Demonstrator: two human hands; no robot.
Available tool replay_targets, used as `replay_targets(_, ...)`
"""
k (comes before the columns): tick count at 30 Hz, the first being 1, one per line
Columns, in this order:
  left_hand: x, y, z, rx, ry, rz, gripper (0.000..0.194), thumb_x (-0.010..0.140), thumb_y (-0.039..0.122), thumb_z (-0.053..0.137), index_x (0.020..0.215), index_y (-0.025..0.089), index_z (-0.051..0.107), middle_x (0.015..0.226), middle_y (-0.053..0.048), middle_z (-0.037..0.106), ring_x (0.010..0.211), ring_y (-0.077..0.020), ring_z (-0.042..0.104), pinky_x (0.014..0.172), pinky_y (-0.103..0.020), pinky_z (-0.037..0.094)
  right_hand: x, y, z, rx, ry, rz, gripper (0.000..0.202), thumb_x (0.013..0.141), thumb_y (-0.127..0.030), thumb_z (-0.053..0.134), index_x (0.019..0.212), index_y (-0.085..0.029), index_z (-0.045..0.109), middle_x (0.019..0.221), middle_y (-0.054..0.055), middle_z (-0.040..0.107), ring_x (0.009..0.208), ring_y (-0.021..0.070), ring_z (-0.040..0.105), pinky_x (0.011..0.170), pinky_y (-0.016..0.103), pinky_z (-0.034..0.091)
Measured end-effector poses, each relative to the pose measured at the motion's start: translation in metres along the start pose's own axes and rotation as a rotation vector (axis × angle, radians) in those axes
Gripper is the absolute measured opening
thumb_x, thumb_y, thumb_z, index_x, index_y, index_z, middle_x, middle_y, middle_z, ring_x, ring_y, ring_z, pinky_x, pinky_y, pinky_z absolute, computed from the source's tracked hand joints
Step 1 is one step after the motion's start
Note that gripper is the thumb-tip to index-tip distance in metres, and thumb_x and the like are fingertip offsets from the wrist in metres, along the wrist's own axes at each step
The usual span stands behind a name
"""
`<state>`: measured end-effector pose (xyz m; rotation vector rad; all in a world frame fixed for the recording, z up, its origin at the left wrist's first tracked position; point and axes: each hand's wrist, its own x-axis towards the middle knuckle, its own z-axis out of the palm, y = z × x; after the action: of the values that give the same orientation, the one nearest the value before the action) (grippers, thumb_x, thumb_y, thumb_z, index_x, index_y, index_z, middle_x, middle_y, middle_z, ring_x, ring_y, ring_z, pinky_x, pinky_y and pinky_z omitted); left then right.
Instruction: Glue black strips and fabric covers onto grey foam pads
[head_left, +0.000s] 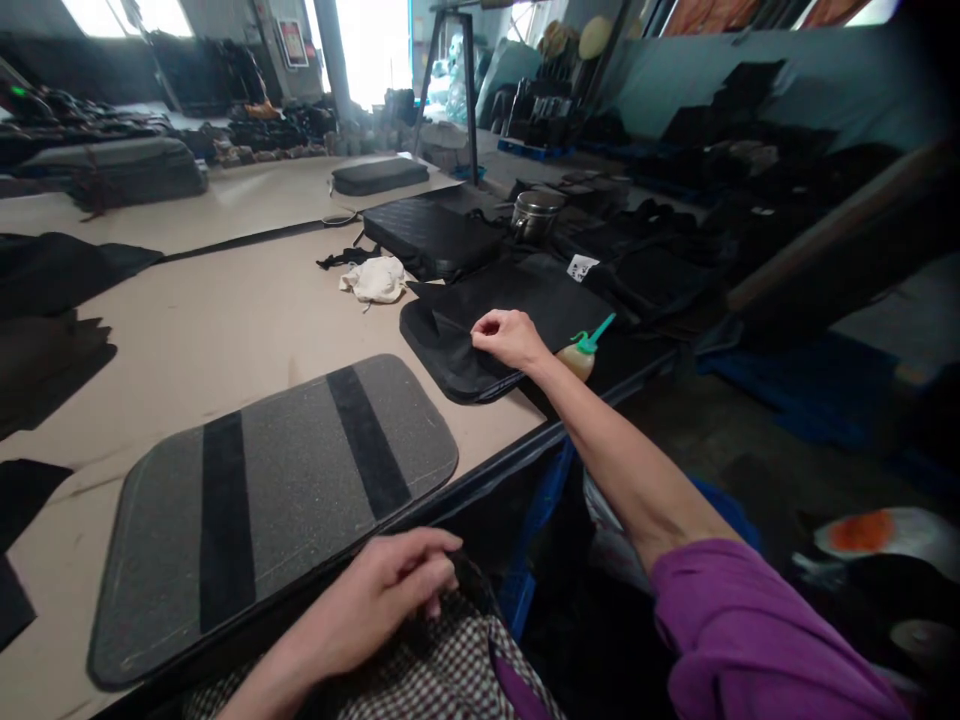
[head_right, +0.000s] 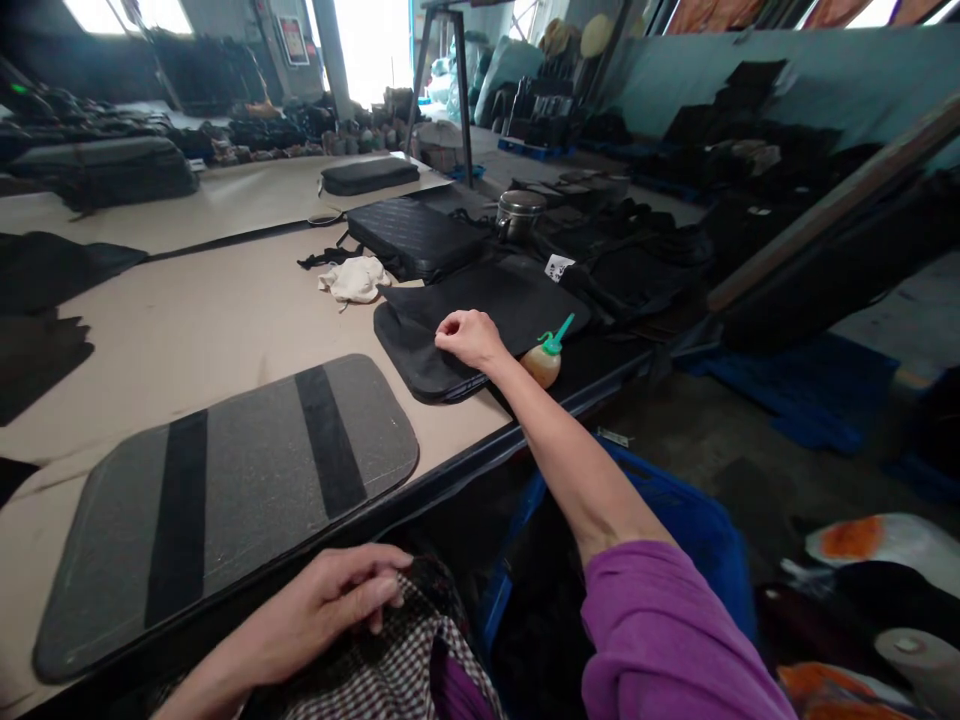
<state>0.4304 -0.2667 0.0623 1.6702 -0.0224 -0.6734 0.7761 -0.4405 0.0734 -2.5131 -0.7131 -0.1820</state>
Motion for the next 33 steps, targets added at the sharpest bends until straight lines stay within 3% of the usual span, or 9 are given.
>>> replay_targets(2, 0.002, 0.019, -0.020, -0.065, 0.109, 0.009, 0.050, 0.101, 0.057, 0.055, 0.133, 0.021, 0.067, 0.107, -0.007, 0.075, 0.085, -0.0172, 0.067, 0.077, -0.029, 0.051, -0.005, -0.005, -0.001, 0.048, 0.047, -0.005, 0.020, 0.083, -0.023, 0.065, 0.092, -0.015, 0.081, 0.086, 0.005, 0.078, 0.080, 0.0178, 0.070, 0.071, 0.025, 0.048)
replay_targets(4, 0.013, 0.036, -0.043, -0.078, 0.301, 0.061, 0.052, 0.098, 0.059, 0.060, 0.135, 0.022, 0.065, 0.118, -0.010, 0.075, 0.097, -0.0206, 0.069, 0.081, -0.031, 0.053, -0.010, -0.015, 0.000, 0.088, 0.077, -0.024, 0.017, 0.082, -0.022, 0.066, 0.090, -0.016, 0.080, 0.087, 0.004, 0.077, 0.080, 0.0174, 0.070, 0.072, 0.025, 0.048)
replay_targets(8, 0.060, 0.060, -0.095, -0.170, 0.639, 0.269, 0.064, 0.089, 0.058, 0.073, 0.141, 0.023, 0.061, 0.148, -0.014, 0.062, 0.137, -0.0281, 0.057, 0.107, -0.037, 0.049, -0.020, -0.042, 0.008, 0.152, 0.100, -0.082, 0.011, 0.082, -0.021, 0.068, 0.085, -0.020, 0.079, 0.089, 0.001, 0.076, 0.081, 0.0158, 0.068, 0.072, 0.024, 0.047)
replay_targets(10, 0.087, 0.066, -0.116, -0.258, 0.674, 0.316, 0.066, 0.085, 0.063, 0.076, 0.137, 0.024, 0.064, 0.149, -0.013, 0.062, 0.139, -0.0265, 0.056, 0.108, -0.035, 0.048, -0.025, -0.056, 0.013, 0.176, 0.096, -0.116, 0.009, 0.082, -0.021, 0.069, 0.083, -0.021, 0.078, 0.089, 0.000, 0.075, 0.079, 0.0146, 0.067, 0.071, 0.024, 0.046)
replay_targets(13, 0.117, 0.071, -0.136, -0.332, 0.652, 0.310, 0.061, 0.081, 0.068, 0.077, 0.120, 0.021, 0.073, 0.128, -0.011, 0.073, 0.116, -0.0210, 0.069, 0.089, -0.026, 0.054, -0.037, -0.075, 0.019, 0.215, 0.078, -0.188, 0.008, 0.083, -0.020, 0.068, 0.081, -0.021, 0.076, 0.088, -0.001, 0.073, 0.077, 0.0132, 0.065, 0.069, 0.024, 0.044)
replay_targets(16, 0.132, 0.070, -0.142, -0.391, 0.702, 0.287, 0.055, 0.072, 0.060, 0.087, 0.102, 0.016, 0.075, 0.099, -0.008, 0.078, 0.080, -0.0162, 0.072, 0.066, -0.022, 0.053, -0.053, -0.087, 0.025, 0.240, 0.046, -0.256, 0.009, 0.087, -0.018, 0.067, 0.083, -0.021, 0.074, 0.090, -0.001, 0.071, 0.079, 0.0127, 0.063, 0.068, 0.024, 0.041)
replay_targets(19, 0.139, 0.067, -0.141, -0.467, 0.753, 0.287, 0.048, 0.061, 0.045, 0.094, 0.090, 0.013, 0.073, 0.078, -0.004, 0.076, 0.061, -0.0158, 0.068, 0.058, -0.024, 0.053, -0.071, -0.089, 0.029, 0.238, 0.002, -0.311, 0.008, 0.095, -0.021, 0.066, 0.089, -0.022, 0.073, 0.095, 0.000, 0.071, 0.087, 0.0135, 0.064, 0.072, 0.025, 0.041)
replay_targets(26, 0.152, 0.076, -0.145, -0.560, 0.814, 0.258, 0.027, 0.070, 0.022, 0.086, 0.091, 0.015, 0.072, 0.074, -0.004, 0.077, 0.064, -0.0198, 0.074, 0.069, -0.033, 0.064, -0.112, -0.061, 0.025, 0.100, 0.029, -0.440, 0.022, 0.108, -0.033, 0.055, 0.097, -0.020, 0.068, 0.101, 0.006, 0.071, 0.094, 0.0188, 0.063, 0.085, 0.031, 0.047)
replay_targets(33, 0.155, 0.111, -0.157, -0.607, 0.811, 0.305, 0.017, 0.076, 0.013, 0.079, 0.091, 0.013, 0.070, 0.081, -0.008, 0.078, 0.075, -0.0237, 0.078, 0.083, -0.041, 0.066, -0.124, -0.020, 0.022, -0.031, 0.145, -0.286, 0.024, 0.109, -0.027, 0.048, 0.110, -0.020, 0.071, 0.119, 0.008, 0.074, 0.108, 0.0229, 0.066, 0.096, 0.038, 0.049)
